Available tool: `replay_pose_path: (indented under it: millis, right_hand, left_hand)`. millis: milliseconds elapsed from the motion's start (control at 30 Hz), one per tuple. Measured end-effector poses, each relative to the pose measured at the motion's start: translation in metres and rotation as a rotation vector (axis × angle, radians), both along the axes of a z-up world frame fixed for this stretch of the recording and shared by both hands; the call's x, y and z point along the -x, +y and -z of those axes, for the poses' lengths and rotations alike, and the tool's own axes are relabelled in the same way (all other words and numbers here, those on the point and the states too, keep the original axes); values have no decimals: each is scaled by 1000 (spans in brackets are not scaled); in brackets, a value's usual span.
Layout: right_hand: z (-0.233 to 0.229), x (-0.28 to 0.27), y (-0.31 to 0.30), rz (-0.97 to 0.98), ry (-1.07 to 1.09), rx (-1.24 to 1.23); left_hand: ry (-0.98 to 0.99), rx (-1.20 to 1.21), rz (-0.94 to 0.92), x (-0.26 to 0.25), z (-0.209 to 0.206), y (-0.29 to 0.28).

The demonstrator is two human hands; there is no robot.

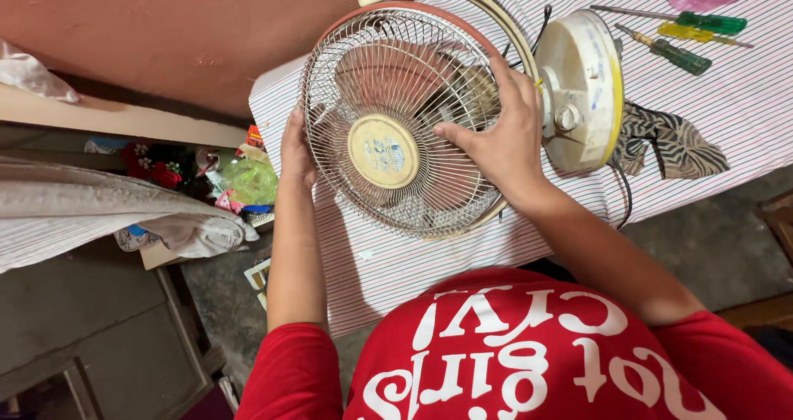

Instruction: The person assembles a table fan by fitting the front wire cage onto the fan head and securing it with a screw. They use a screwdriver to tighten the fastener and then test the cage stability by hand.

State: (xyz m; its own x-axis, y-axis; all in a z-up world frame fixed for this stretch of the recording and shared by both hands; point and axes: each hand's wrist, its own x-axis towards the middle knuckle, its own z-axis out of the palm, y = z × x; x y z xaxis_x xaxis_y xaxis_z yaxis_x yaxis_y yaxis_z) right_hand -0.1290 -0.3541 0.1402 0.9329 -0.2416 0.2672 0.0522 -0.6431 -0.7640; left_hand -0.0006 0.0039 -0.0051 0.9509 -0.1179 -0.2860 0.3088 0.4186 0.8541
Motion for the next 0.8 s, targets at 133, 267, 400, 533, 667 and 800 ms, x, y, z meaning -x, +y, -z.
replay_pose_path:
  millis: [133, 267, 400, 533, 667, 800]
  right_hand:
    - [-3, 3, 2, -10, 32, -11]
    - [-4, 7, 7, 12, 17, 24]
    - [-4, 3, 5, 34, 13, -12]
    - [-3, 2, 3, 23, 35, -40]
    - [1, 0, 3, 51, 40, -2]
    - [6, -4, 3, 41, 11, 1]
  left_hand:
    - [97, -46, -32, -1, 7, 9]
    - [133, -21, -62, -1, 14, 10]
    - [131, -23, -34, -3, 12, 10]
    - [119, -27, -17, -4, 6, 10]
    - [102, -56, 3, -5, 8, 10]
    - [181, -128, 12, -5, 7, 16]
